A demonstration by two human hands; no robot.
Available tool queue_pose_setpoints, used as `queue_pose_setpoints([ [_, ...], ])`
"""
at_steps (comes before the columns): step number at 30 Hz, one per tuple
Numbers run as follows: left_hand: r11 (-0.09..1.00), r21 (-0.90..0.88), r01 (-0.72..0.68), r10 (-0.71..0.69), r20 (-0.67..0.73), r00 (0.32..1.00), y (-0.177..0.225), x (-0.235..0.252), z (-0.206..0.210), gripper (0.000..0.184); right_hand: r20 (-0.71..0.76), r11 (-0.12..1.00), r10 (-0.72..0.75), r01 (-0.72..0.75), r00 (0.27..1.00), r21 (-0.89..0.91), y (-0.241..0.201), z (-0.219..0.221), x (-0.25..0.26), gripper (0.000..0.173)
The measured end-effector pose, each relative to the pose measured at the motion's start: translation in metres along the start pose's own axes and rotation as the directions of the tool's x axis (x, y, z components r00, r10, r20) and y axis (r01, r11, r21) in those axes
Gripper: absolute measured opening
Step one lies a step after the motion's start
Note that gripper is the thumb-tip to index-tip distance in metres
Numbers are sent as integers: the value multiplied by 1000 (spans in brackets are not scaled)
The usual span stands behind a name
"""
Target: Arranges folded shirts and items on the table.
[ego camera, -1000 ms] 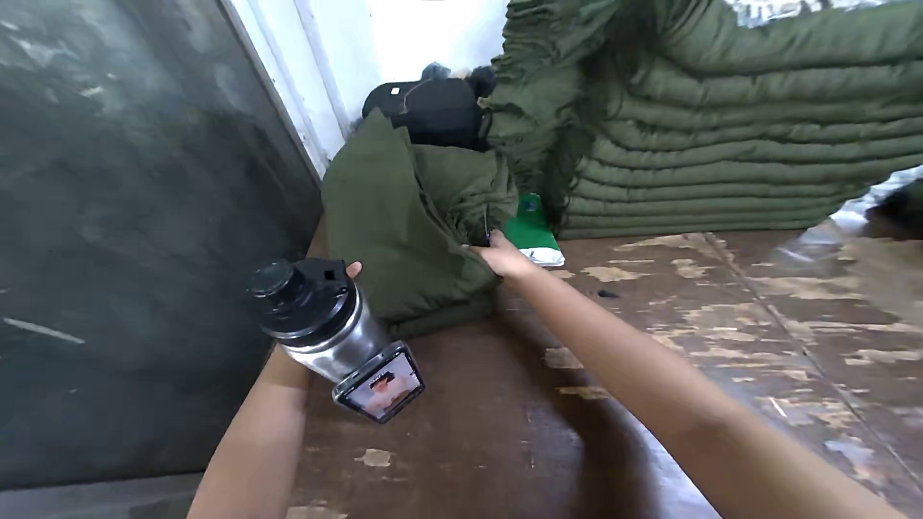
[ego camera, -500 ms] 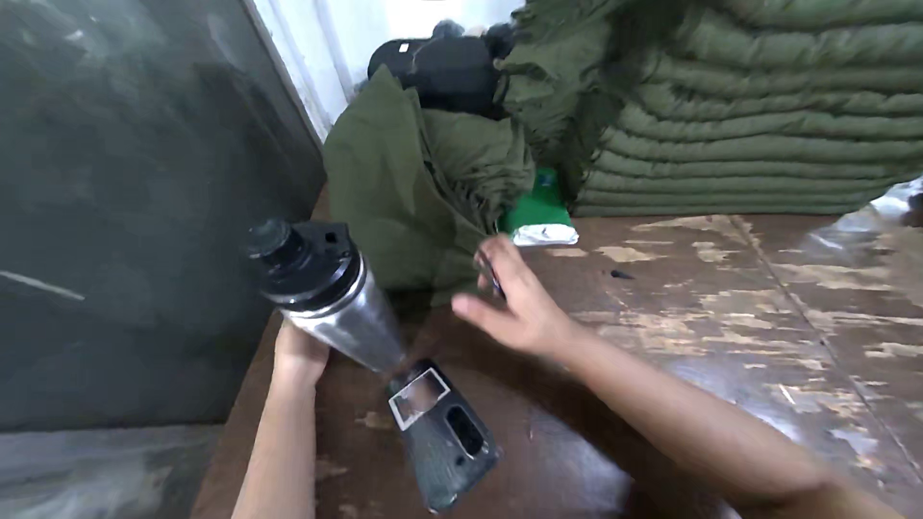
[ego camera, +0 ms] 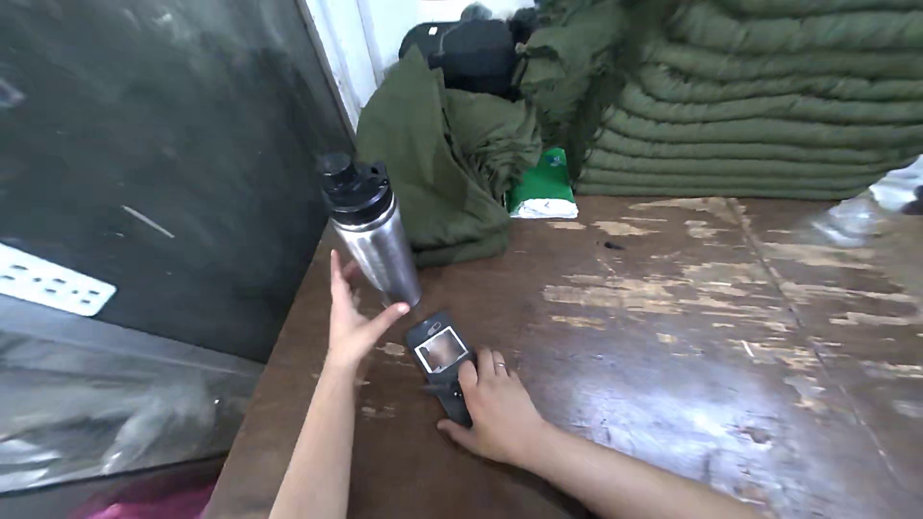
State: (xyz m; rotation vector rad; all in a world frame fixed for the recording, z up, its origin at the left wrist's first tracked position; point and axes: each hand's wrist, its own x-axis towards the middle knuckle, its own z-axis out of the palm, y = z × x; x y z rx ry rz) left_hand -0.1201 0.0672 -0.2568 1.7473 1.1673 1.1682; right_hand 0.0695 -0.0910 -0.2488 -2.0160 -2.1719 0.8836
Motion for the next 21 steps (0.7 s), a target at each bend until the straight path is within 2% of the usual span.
queue_pose_setpoints([
  [1, 1000, -17, 14, -15, -9, 1000, -1, 9, 7, 130, -2, 999, 36, -36, 999, 27, -1, -1, 1, 93],
  [3, 996, -37, 83, -85, -53, 995, -2, 16, 17, 115, -2, 994, 78, -78, 997, 70, 2, -6, -1, 96],
  [5, 993, 25, 112, -110, -78, 991, 1, 19, 21, 101, -9, 991, 82, -81, 997, 108, 12, -17, -7, 102],
  [7, 993, 81, 82, -76, -75, 994, 11, 17, 29, 99, -40, 988, 49, -42, 998, 147, 30, -36, -22, 102],
  [9, 997, 55, 58, -55, -53, 997, 23, 12, 49, 102, -60, 989, 13, -4, 998, 148, 51, -64, -42, 94],
  [14, 998, -63, 22, -15, 107, 994, 58, 18, 136, 105, -15, 998, 59, -59, 998, 19, 98, -147, -78, 87],
  [17, 996, -58, 61, -49, 186, 981, 71, 41, 196, 101, -120, 995, 86, -91, 989, -30, 133, -174, -76, 84],
  [21, 999, -45, 22, -14, 178, 984, 65, 77, 255, 94, -271, 986, 159, -164, 949, 4, 162, -202, -62, 91],
])
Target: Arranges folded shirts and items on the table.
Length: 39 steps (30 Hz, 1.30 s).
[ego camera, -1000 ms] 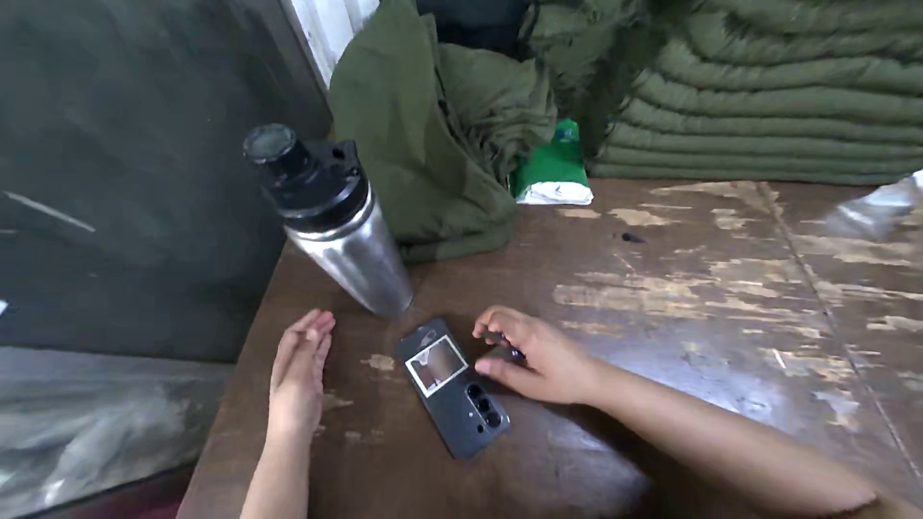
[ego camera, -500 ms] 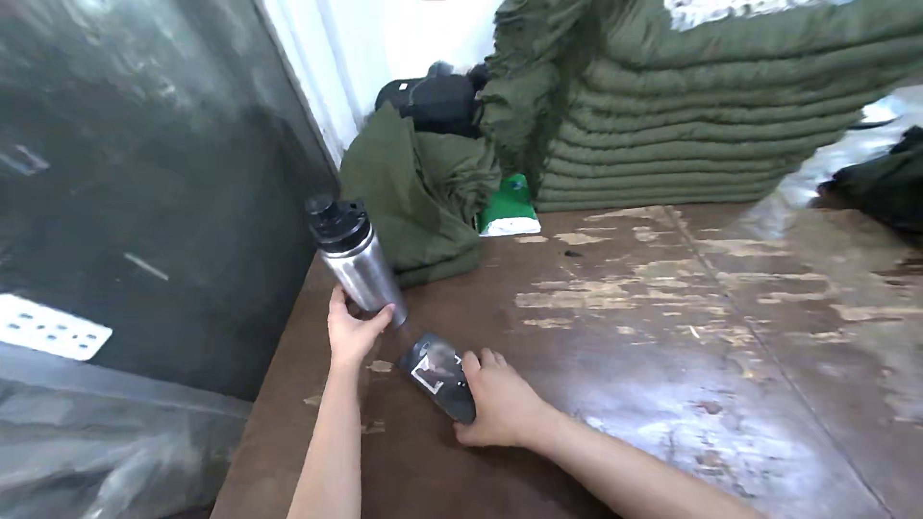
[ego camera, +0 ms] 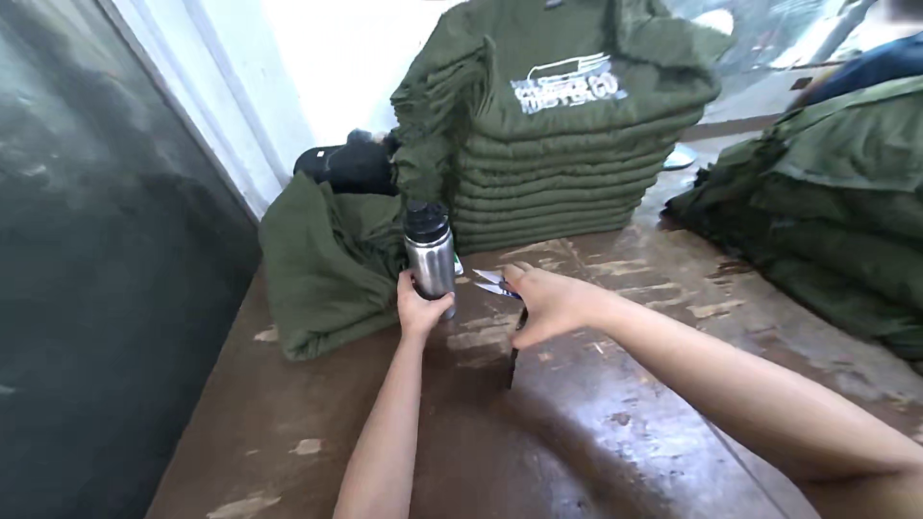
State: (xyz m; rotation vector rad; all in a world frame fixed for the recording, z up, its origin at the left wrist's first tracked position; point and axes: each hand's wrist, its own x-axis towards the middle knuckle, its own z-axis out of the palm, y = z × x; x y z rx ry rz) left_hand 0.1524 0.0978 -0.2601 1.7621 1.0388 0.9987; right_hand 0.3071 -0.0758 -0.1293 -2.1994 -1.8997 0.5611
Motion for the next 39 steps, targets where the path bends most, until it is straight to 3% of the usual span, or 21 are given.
queue_pose_setpoints([
  [3, 998, 68, -3, 4, -18, 1000, -1, 23, 12, 93, -128, 996, 70, -62, 989, 64, 6, -7, 23, 96],
  [8, 994, 110, -29, 20, 78, 997, -5, 26, -3, 98, -180, 970, 207, -177, 962, 169, -13, -10, 72, 113],
  [13, 964, -255, -71, 57, -60, 997, -22, -42, -13, 52, -202, 928, 285, -216, 937, 304, -34, -7, 105, 119],
  [16, 943, -331, 32, -22, 34, 999, -37, -62, -1, 56, -276, 922, 325, -237, 905, 307, -42, 6, 106, 120],
  [19, 926, -376, 22, 1, 61, 998, -34, -60, 18, 61, -385, 921, 322, -194, 865, 337, -39, 23, 103, 119],
  [21, 911, -411, -12, 24, 24, 999, -28, -59, 34, 62, -470, 899, 278, -54, 838, 434, -27, 36, 101, 112],
  [23, 913, -403, -64, 50, -44, 998, -28, -60, 49, 62, -536, 809, 216, 158, 816, 566, -6, 53, 102, 91],
  [25, 920, -386, -64, 42, -66, 997, -27, -62, 56, 63, -572, 653, 186, 334, 799, 679, 14, 74, 102, 53],
  [27, 922, -384, -51, 32, -55, 998, -26, -60, 57, 65, -573, 428, 202, 455, 794, 781, 31, 93, 103, 30],
  [30, 927, -375, -31, 5, -71, 997, -24, -60, 56, 66, -542, 178, 213, 513, 813, 840, 40, 103, 103, 24],
  [39, 933, -360, 9, -32, -58, 998, -27, -60, 39, 75, -606, 95, 161, 599, 779, 795, 27, 119, 109, 22],
])
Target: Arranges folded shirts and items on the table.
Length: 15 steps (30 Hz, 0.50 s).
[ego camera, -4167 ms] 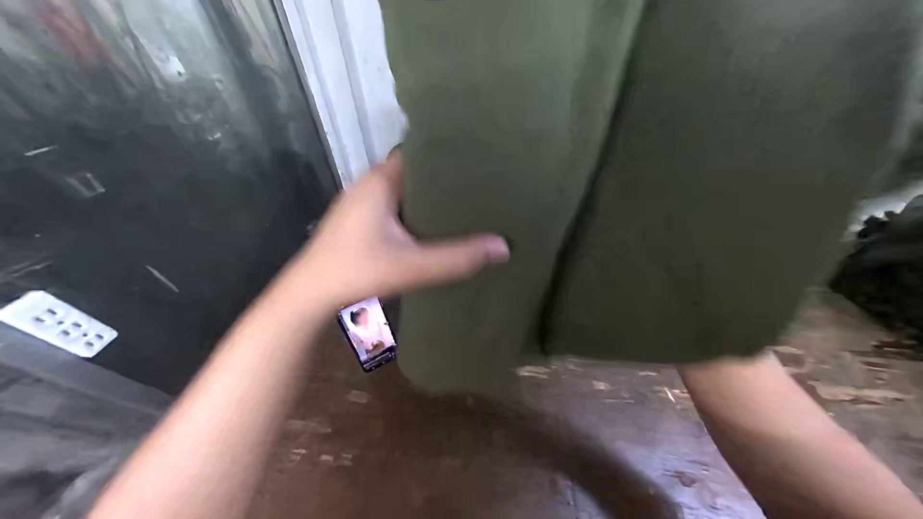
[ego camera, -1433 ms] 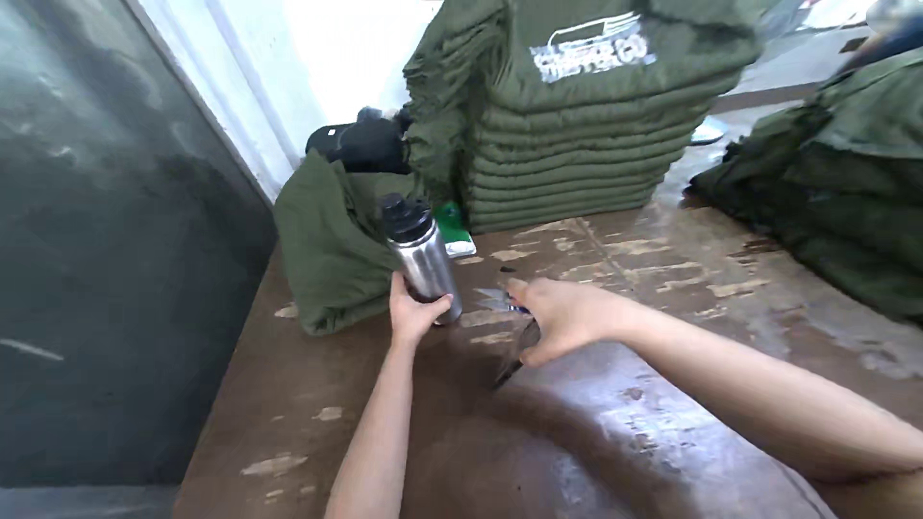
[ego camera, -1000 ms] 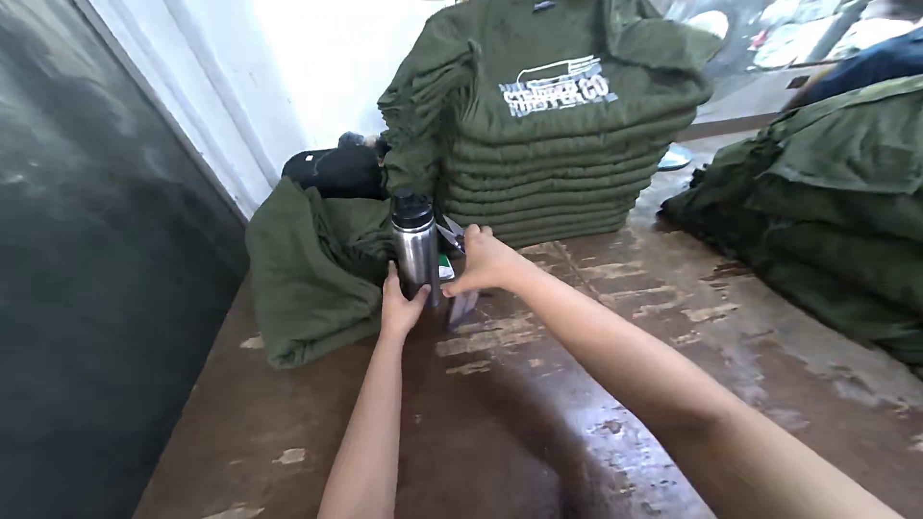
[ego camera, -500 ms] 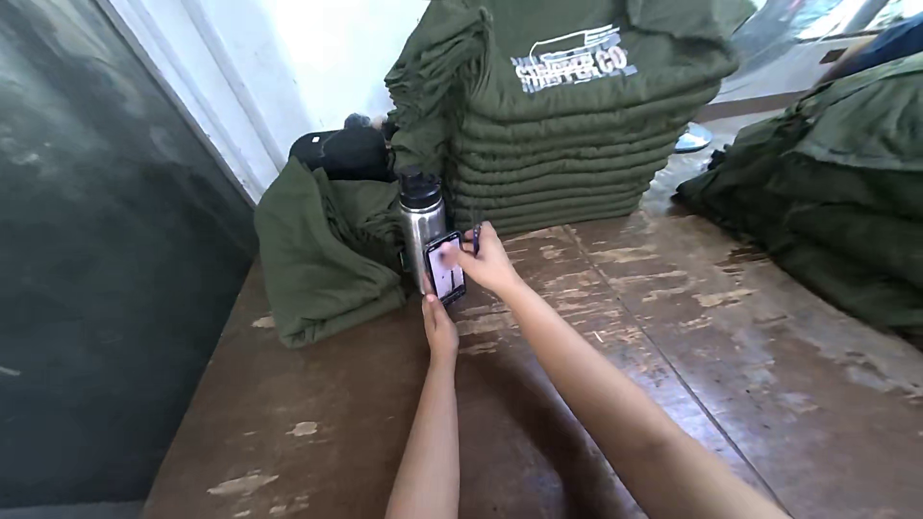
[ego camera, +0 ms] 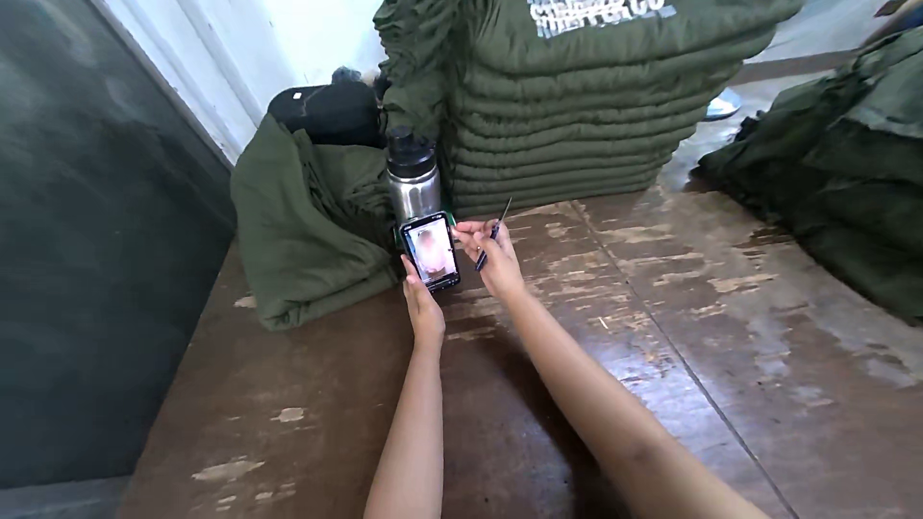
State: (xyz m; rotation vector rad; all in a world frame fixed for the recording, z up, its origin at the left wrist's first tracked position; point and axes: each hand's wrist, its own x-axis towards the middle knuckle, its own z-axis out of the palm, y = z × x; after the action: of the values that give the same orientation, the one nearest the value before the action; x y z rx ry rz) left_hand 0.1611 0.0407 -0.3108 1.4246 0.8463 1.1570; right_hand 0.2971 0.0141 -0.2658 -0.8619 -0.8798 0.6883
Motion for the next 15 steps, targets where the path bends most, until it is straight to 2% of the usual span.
queue_pose_setpoints([
  [2, 999, 39, -20, 19, 16, 1000, 0, 0, 0, 73, -51, 999, 22, -21, 998, 26, 3, -2, -3, 26],
  [5, 997, 71, -40, 39, 21, 999, -2, 0, 1, 70, -52, 993, 31, -24, 998, 117, 9, -8, -4, 17],
  [7, 986, 156, -61, 62, -6, 998, -2, -1, -3, 69, -51, 993, 33, -27, 998, 111, 12, -9, -4, 17],
  [9, 921, 353, -164, 201, -70, 977, 3, 1, -14, 66, -72, 998, 57, -56, 996, 13, 17, -12, -10, 24],
  [11, 788, 569, -235, 381, -152, 912, 14, 12, -45, 58, -136, 994, 82, -92, 987, -63, 30, -22, -17, 32],
  [13, 690, 712, -130, 462, -295, 836, 32, 29, -94, 55, -291, 985, 140, -164, 946, -59, 40, -29, -17, 35],
  [14, 665, 746, -37, 447, -357, 820, 42, 39, -120, 62, -377, 983, 148, -177, 914, -44, 40, -31, -14, 34],
  [15, 640, 767, 58, 382, -382, 842, 50, 47, -146, 78, -447, 986, 123, -161, 886, -47, 39, -32, -11, 32],
])
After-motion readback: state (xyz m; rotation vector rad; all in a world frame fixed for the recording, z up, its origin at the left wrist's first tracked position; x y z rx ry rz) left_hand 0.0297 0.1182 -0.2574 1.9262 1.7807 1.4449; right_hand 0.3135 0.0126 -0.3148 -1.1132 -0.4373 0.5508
